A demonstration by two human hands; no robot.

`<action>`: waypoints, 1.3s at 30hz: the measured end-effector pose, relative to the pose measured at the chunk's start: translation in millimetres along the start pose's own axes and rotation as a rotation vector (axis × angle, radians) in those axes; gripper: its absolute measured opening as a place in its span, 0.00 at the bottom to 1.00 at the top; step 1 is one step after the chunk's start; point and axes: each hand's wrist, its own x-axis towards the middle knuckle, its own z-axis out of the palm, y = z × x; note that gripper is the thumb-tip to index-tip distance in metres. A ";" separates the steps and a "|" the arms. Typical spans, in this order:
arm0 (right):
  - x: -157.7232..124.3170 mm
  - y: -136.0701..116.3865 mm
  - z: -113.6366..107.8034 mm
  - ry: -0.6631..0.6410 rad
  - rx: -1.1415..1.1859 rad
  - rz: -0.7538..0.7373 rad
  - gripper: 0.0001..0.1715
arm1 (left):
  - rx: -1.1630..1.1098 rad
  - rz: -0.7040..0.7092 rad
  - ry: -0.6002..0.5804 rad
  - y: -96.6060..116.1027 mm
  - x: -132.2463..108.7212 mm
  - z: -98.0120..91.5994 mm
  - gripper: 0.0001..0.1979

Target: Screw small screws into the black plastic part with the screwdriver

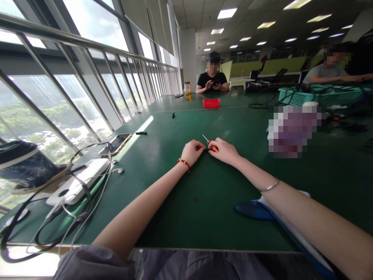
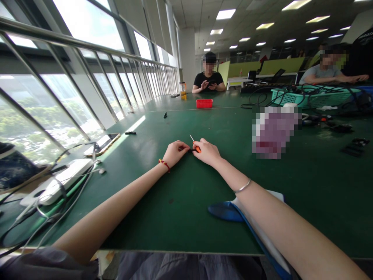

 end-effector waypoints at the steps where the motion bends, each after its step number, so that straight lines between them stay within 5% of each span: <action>1: -0.1 0.0 0.0 -0.001 0.001 -0.001 0.11 | -0.006 0.003 0.000 -0.5 0.3 0.3 0.06; 20: 0.4 -0.3 0.5 -0.008 -0.007 0.004 0.11 | 0.023 0.024 0.007 -1.5 0.1 1.4 0.07; 39: 1.3 2.4 1.8 0.000 -0.003 0.000 0.11 | 0.364 0.140 -0.066 8.3 -8.4 -9.6 0.09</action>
